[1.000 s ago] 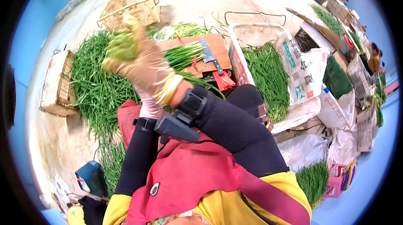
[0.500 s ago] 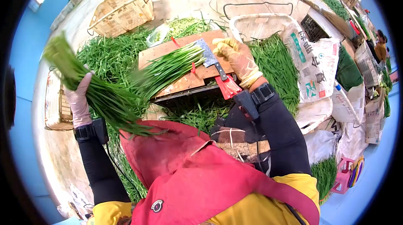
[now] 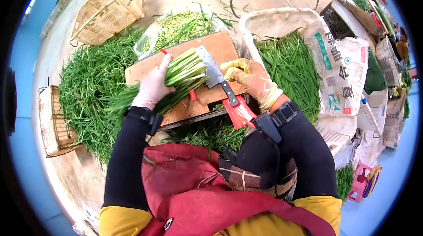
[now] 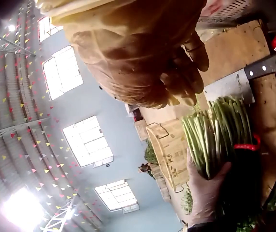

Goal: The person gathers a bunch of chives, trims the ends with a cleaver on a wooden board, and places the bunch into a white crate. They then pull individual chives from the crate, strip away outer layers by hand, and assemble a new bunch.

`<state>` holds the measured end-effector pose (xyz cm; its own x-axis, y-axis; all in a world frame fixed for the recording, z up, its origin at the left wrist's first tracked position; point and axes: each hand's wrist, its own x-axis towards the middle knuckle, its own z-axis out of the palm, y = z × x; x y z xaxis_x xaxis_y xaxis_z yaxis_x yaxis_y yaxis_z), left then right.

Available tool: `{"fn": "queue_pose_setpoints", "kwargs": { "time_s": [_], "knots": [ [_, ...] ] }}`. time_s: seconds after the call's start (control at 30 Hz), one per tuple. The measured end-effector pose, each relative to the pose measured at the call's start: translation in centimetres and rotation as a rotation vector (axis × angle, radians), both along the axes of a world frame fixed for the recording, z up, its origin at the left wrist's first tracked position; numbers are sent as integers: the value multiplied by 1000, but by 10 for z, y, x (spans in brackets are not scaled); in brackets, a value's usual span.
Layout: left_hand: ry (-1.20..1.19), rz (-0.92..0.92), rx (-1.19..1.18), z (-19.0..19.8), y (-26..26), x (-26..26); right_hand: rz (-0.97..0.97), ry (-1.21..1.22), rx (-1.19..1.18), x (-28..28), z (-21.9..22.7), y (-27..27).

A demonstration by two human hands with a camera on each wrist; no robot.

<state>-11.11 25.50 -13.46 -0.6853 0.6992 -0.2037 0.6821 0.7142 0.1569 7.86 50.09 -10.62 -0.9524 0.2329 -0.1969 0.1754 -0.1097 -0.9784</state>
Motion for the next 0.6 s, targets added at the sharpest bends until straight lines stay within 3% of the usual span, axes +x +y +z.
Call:
{"fn": "queue_pose_setpoints", "kwargs": {
  "time_s": [0.07,0.13,0.2,0.27,0.3,0.37,0.4,0.47,0.53,0.57,0.6],
  "knots": [
    [-43,-24,73,-27,7,6,34,-41,13,-14,-20,8],
    [-29,-1,93,-32,11,9,150,31,475,-34,-28,6],
    [-35,-17,86,-30,8,5,218,-2,483,-52,-41,4],
    [-32,-26,76,-23,4,3,122,127,281,-72,-70,-1],
    [-34,-26,80,-20,2,3,126,158,294,-80,-63,-6],
    [-49,-3,53,-17,1,4,68,228,299,-105,-113,-4],
    [-49,-3,50,-17,-1,5,9,296,309,-115,-113,-11],
    [-48,35,25,-18,-3,7,53,188,184,-123,-108,-17],
    [-49,69,11,-21,-3,7,257,123,616,-139,-122,-26],
    [-44,100,-2,-23,-3,7,308,48,721,-145,-154,-38],
    [-47,98,-8,-29,-5,7,333,-32,792,-135,-152,-40]
  ]
}}
